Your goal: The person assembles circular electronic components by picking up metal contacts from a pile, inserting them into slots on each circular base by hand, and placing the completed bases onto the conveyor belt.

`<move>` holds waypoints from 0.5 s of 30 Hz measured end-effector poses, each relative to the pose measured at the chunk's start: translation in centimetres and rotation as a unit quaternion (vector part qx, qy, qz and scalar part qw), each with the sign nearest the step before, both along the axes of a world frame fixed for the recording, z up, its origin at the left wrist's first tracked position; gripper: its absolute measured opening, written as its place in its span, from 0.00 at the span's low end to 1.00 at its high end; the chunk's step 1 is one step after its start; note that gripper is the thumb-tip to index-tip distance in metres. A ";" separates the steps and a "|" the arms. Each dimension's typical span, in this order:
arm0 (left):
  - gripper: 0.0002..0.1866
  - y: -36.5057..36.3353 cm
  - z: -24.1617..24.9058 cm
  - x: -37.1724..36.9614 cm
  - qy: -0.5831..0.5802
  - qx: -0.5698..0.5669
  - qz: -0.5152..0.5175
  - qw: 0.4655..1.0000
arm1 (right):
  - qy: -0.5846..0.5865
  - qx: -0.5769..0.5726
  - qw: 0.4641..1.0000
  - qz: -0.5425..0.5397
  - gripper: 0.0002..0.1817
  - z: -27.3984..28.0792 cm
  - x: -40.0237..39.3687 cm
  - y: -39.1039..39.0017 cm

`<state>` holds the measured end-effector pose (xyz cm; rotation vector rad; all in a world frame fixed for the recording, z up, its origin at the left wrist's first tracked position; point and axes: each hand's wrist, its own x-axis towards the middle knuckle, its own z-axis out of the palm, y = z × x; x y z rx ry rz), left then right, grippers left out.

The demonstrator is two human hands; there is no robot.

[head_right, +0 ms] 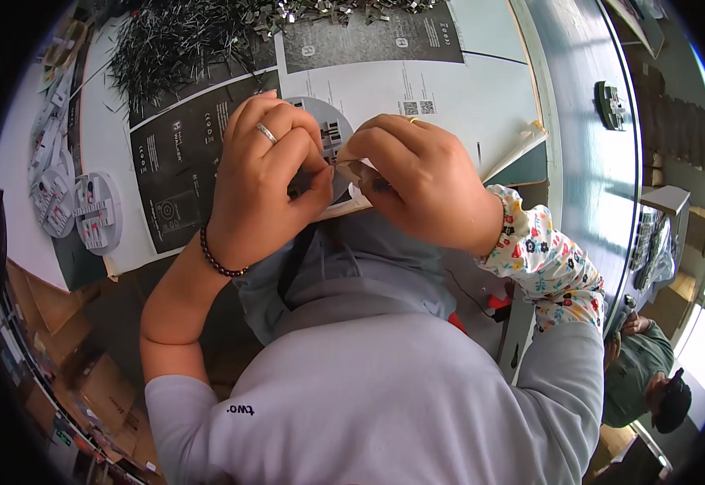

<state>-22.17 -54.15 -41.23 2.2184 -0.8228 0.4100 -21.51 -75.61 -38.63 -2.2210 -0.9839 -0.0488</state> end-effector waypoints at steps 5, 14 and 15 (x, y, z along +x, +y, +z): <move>0.09 0.2 -0.2 -0.1 0.021 0.000 0.001 1.000 | 0.034 -0.004 0.999 -0.006 0.16 0.0 0.1 0.1; 0.10 0.5 0.5 0.0 0.068 -0.006 -0.010 0.998 | -0.028 -0.114 0.989 0.088 0.16 1.4 1.7 0.5; 0.09 0.5 0.4 0.0 0.074 -0.004 -0.013 0.997 | -0.024 -0.125 0.988 0.088 0.15 1.4 1.7 0.7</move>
